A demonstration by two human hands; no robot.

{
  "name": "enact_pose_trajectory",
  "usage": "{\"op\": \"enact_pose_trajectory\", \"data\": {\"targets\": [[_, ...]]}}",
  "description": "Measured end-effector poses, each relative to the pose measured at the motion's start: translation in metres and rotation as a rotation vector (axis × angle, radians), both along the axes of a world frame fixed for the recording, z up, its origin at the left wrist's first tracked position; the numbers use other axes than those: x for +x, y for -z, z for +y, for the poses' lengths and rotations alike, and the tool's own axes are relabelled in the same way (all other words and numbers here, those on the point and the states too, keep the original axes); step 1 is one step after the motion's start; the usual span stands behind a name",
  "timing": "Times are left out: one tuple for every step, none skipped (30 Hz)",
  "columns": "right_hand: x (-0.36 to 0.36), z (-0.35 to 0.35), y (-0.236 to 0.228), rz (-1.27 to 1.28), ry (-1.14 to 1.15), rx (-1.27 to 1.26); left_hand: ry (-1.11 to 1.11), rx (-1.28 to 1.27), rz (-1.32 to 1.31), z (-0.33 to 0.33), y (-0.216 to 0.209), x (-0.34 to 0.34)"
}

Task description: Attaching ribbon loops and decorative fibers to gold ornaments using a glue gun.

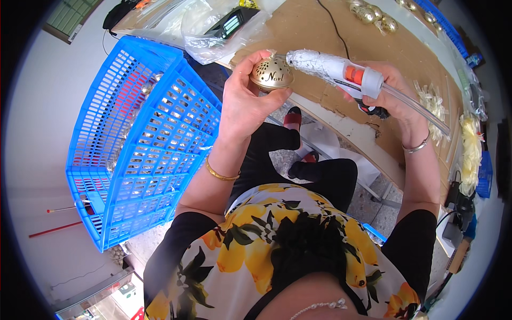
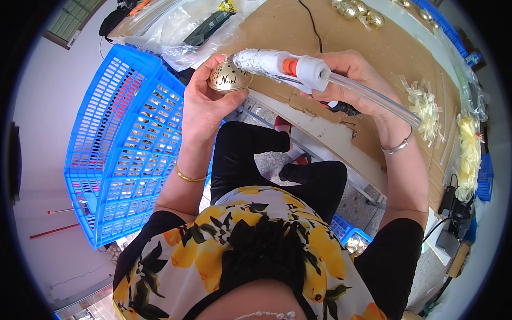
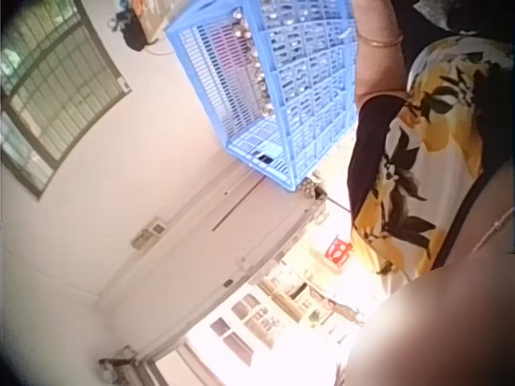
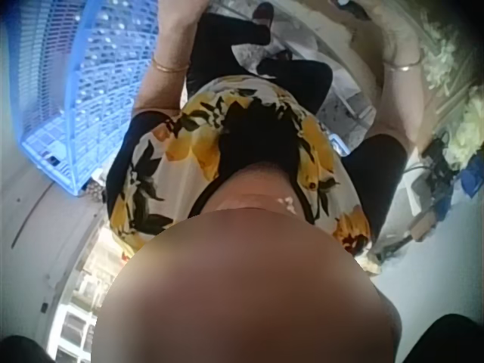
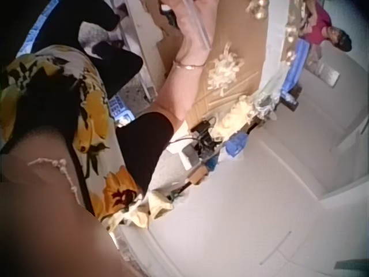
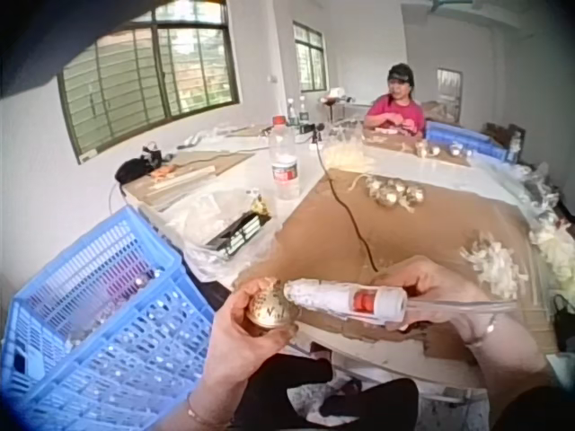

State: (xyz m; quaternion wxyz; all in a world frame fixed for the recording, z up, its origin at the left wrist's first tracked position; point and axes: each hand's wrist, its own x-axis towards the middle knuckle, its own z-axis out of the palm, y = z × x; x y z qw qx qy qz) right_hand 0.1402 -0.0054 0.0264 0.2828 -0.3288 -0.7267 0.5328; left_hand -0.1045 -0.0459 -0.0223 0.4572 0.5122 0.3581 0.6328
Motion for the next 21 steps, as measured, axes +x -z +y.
{"op": "enact_pose_trajectory", "data": {"targets": [[-0.001, -0.001, 0.0, 0.007, 0.004, 0.001, 0.002, 0.0, 0.014, 0.0, 0.0, 0.0], [-0.001, -0.001, -0.001, 0.007, 0.005, 0.001, 0.003, -0.001, 0.015, 0.0, 0.0, 0.0], [-0.003, -0.002, -0.003, -0.015, 0.006, -0.005, 0.0, 0.01, 0.016, 0.0, 0.001, 0.0], [-0.003, -0.002, -0.004, -0.037, 0.007, -0.011, -0.002, 0.02, 0.017, 0.001, 0.002, -0.001], [-0.003, -0.001, -0.003, -0.036, 0.005, -0.012, -0.003, 0.019, 0.018, 0.0, 0.001, -0.001], [-0.002, -0.001, -0.003, -0.02, -0.018, 0.007, -0.004, 0.02, 0.016, 0.001, 0.001, -0.001], [-0.002, 0.0, -0.003, -0.004, -0.041, 0.026, -0.006, 0.021, 0.014, 0.001, 0.0, -0.001], [-0.002, 0.0, -0.005, -0.003, -0.044, 0.025, -0.008, 0.02, 0.015, 0.001, 0.001, -0.001], [0.0, -0.001, -0.009, -0.014, -0.063, 0.011, -0.015, 0.033, 0.015, 0.002, 0.003, -0.001], [0.001, -0.002, -0.012, -0.025, -0.083, -0.004, -0.023, 0.045, 0.015, 0.003, 0.004, -0.001], [0.001, -0.002, -0.011, -0.027, -0.08, -0.004, -0.02, 0.046, 0.013, 0.003, 0.003, -0.001], [0.0, -0.002, -0.009, -0.004, -0.058, -0.011, -0.019, 0.038, 0.0, 0.002, 0.001, -0.001], [-0.001, -0.001, -0.006, 0.019, -0.036, -0.018, -0.018, 0.031, -0.012, 0.001, 0.0, -0.002], [-0.001, -0.001, -0.005, 0.019, -0.037, -0.018, -0.019, 0.03, -0.012, 0.001, 0.0, -0.003], [-0.001, 0.0, -0.004, 0.008, -0.01, -0.006, -0.013, 0.021, -0.022, 0.001, 0.001, -0.003], [-0.001, 0.001, -0.003, -0.003, 0.018, 0.006, -0.006, 0.012, -0.033, 0.001, 0.001, -0.004], [0.0, 0.002, -0.002, -0.004, 0.019, 0.007, -0.005, 0.012, -0.033, 0.002, 0.001, -0.005], [0.003, 0.004, -0.001, 0.022, -0.019, -0.009, -0.011, -0.008, -0.045, 0.002, 0.001, -0.005], [0.006, 0.006, -0.001, 0.048, -0.055, -0.024, -0.014, -0.027, -0.056, 0.003, 0.002, -0.006], [0.005, 0.008, -0.002, 0.047, -0.046, -0.023, -0.005, -0.026, -0.057, 0.004, 0.005, -0.008], [0.006, 0.008, -0.003, -0.03, -0.036, 0.045, -0.035, -0.011, -0.075, 0.009, 0.012, -0.01]]}}
